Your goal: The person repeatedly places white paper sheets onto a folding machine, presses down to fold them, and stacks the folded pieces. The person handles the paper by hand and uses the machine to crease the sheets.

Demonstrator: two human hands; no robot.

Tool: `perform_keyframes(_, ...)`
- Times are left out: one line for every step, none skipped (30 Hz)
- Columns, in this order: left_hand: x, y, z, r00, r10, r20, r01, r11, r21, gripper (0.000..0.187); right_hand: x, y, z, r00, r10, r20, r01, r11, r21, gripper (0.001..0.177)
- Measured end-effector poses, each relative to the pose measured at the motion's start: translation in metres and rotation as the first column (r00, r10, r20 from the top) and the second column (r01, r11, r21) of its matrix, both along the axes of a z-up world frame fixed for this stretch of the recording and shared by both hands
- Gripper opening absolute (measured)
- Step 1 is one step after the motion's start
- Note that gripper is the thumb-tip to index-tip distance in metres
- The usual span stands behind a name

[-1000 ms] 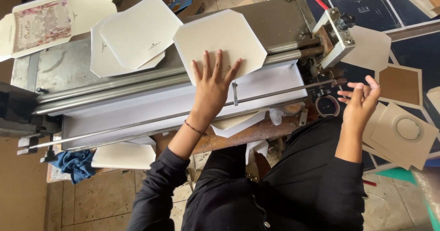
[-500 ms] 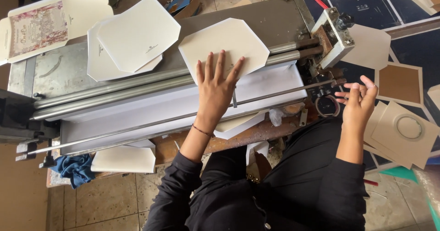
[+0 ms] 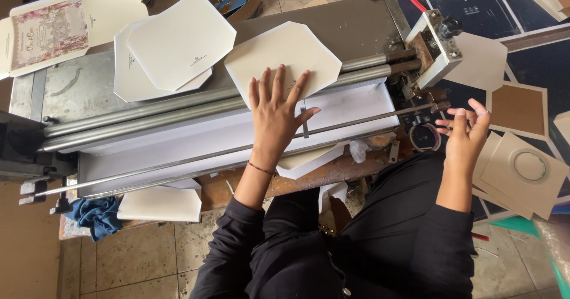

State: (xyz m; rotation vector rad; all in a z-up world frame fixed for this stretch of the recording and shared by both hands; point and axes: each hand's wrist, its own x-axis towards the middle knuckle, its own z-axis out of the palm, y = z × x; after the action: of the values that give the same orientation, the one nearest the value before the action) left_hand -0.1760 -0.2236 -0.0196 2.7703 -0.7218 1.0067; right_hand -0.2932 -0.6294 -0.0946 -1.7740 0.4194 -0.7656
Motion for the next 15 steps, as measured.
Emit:
perform_keyframes(0.0007,0.0005,-0.0006,1.0,-0.002,0.001,0.002,1.0,0.001,0.083,-0.0001,0.0005,0.0004,1.0,-0.002,0.001,0.002,1.0,0.001,0.034)
perform_keyframes(0.0013,0.0008,-0.0012,1.0,0.004,0.008,-0.004,1.0,-0.001,0.083,-0.0001,0.0008,0.0009,1.0,0.002,0.002,-0.002,1.0,-0.003,0.034)
perform_keyframes(0.0018,0.001,-0.0019,1.0,0.011,0.016,-0.011,1.0,-0.003,0.083,-0.0004,0.0011,0.0012,1.0,0.006,0.003,-0.006,1.0,-0.007,0.034)
perform_keyframes(0.0011,0.0009,-0.0013,1.0,0.008,0.017,-0.008,1.0,-0.002,0.083,-0.0007,0.0007,0.0007,1.0,0.003,0.004,-0.003,1.0,-0.006,0.034)
perform_keyframes(0.0005,0.0011,-0.0006,1.0,0.017,0.015,-0.017,1.0,0.004,0.084,-0.0005,0.0004,0.0003,1.0,0.007,0.007,-0.007,1.0,-0.005,0.034)
perform_keyframes(-0.0001,0.0015,0.0001,1.0,0.026,0.013,-0.026,1.0,0.011,0.084,-0.0002,0.0003,-0.0002,1.0,0.011,0.011,-0.01,1.0,-0.003,0.035)
perform_keyframes(0.0001,0.0015,-0.0006,1.0,0.025,0.013,-0.025,1.0,0.012,0.084,-0.0006,0.001,0.0009,1.0,0.01,0.011,-0.01,1.0,-0.002,0.035)
perform_keyframes(0.0002,0.0017,-0.0014,0.999,0.032,0.027,-0.032,0.999,0.011,0.085,-0.0009,0.0017,0.0019,1.0,0.006,-0.003,-0.006,1.0,-0.003,0.034)
perform_keyframes(0.0005,0.0016,-0.0021,0.998,0.039,0.041,-0.039,0.999,0.01,0.085,-0.0008,0.0021,0.0033,1.0,0.003,-0.018,-0.003,1.0,-0.005,0.034)
perform_keyframes(0.0007,0.0015,-0.0026,0.998,0.039,0.041,-0.039,0.999,0.01,0.085,-0.001,0.0021,0.0029,1.0,0.002,-0.018,-0.002,1.0,-0.005,0.034)
perform_keyframes(0.001,0.0015,-0.0031,0.998,0.047,0.038,-0.048,0.999,0.015,0.085,-0.0009,0.0021,0.0026,1.0,0.004,-0.014,-0.004,1.0,-0.006,0.034)
perform_keyframes(0.0013,0.0015,-0.0036,0.998,0.056,0.035,-0.057,0.998,0.02,0.085,-0.0009,0.0022,0.0023,1.0,0.006,-0.009,-0.006,1.0,-0.008,0.034)
perform_keyframes(0.0016,0.0017,-0.0035,0.998,0.056,0.036,-0.056,0.998,0.02,0.085,-0.0009,0.0033,0.0037,1.0,0.005,-0.009,-0.005,1.0,-0.008,0.034)
perform_keyframes(0.0018,0.0018,-0.0035,0.998,0.055,0.042,-0.056,0.998,0.015,0.085,-0.0008,0.0043,0.005,1.0,-0.001,-0.016,0.001,1.0,0.001,0.033)
perform_keyframes(0.002,0.0016,-0.0037,0.997,0.055,0.048,-0.055,0.998,0.01,0.084,-0.0011,0.0052,0.0062,1.0,-0.008,-0.024,0.009,1.0,0.009,0.033)
